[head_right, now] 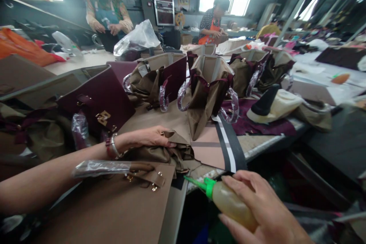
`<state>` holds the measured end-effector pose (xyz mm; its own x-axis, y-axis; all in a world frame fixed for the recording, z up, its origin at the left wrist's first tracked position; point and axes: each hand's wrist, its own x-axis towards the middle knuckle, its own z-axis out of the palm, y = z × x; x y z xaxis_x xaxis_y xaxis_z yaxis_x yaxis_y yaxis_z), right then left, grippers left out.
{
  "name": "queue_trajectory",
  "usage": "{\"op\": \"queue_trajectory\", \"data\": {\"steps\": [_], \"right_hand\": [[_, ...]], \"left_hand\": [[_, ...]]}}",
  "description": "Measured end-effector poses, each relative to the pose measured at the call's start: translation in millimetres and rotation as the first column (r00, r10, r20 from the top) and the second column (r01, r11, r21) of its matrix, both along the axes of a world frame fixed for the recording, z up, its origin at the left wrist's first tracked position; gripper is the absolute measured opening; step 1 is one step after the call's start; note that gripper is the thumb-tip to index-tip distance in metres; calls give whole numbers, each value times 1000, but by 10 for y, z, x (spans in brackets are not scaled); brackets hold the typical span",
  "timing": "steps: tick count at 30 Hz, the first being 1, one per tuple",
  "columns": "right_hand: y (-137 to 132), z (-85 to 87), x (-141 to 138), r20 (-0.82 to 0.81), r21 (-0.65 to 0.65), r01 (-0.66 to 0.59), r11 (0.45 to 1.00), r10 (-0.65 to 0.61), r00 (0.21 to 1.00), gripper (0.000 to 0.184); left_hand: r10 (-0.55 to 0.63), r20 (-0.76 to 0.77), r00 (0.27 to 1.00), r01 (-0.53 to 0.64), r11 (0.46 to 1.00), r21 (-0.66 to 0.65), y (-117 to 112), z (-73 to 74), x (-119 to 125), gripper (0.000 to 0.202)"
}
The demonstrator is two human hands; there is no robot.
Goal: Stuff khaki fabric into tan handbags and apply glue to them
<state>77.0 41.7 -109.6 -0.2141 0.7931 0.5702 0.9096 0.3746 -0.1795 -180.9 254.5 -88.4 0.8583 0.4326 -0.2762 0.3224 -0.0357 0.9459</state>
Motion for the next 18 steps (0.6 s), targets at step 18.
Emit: {"op": "queue_trajectory", "data": {"steps": [18], "right_hand": [[44,195,-19,86,-59,-140,988,145,986,29]], "left_hand": [[-85,-61,995,91,990,109,19,21,-6,35]]}}
